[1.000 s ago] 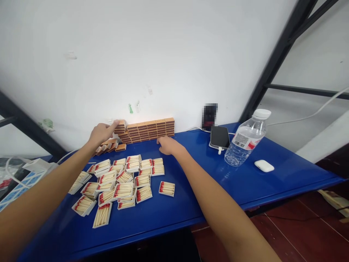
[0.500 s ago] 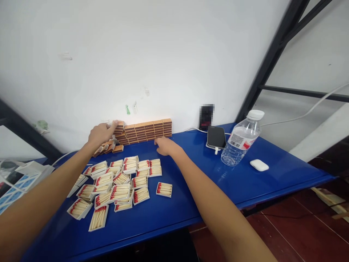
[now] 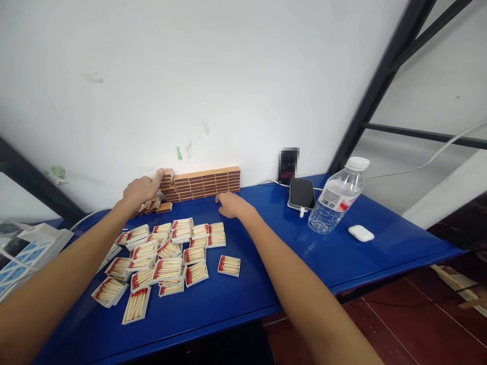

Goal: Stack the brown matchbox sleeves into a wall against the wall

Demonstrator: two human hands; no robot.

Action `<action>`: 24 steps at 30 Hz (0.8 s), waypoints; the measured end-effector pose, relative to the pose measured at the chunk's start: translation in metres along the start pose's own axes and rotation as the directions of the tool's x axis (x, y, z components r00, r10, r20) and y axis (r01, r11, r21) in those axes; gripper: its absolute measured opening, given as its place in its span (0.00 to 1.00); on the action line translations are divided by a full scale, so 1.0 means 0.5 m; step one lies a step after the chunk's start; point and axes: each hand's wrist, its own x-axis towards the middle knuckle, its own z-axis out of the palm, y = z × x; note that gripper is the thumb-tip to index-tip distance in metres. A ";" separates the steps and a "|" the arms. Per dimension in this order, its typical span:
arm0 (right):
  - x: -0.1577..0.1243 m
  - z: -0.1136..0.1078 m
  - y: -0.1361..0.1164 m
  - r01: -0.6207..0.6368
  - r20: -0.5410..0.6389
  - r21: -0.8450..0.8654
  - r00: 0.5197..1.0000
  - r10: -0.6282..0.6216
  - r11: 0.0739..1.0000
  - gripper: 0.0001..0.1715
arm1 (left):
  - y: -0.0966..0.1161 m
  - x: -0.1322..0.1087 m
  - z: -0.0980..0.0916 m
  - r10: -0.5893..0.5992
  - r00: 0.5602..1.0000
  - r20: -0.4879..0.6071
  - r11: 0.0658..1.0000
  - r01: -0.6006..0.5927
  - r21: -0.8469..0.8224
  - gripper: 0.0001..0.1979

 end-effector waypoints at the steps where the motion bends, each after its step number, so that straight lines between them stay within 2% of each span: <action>1: 0.000 0.000 0.000 0.001 -0.001 0.001 1.000 -0.001 1.000 0.24 | 0.001 0.001 0.000 -0.005 1.000 0.009 1.000 0.005 -0.001 0.51; 7: -0.003 -0.004 -0.004 -0.012 0.001 -0.001 1.000 0.012 1.000 0.25 | 0.008 0.001 0.004 0.005 1.000 0.020 0.999 -0.005 -0.035 0.51; 12: -0.004 -0.004 -0.005 -0.010 -0.004 0.004 1.000 0.010 1.000 0.24 | 0.013 -0.008 0.001 0.027 0.999 0.031 0.999 -0.027 0.021 0.52; 18: 0.002 0.004 0.003 0.016 -0.015 -0.006 1.000 -0.016 1.000 0.24 | 0.003 -0.025 -0.003 0.161 0.982 0.095 0.981 -0.170 0.089 0.46; 24: 0.001 0.005 0.003 0.011 -0.021 -0.002 1.000 -0.011 1.000 0.23 | -0.018 -0.017 0.004 0.256 0.964 0.070 0.957 -0.263 0.124 0.40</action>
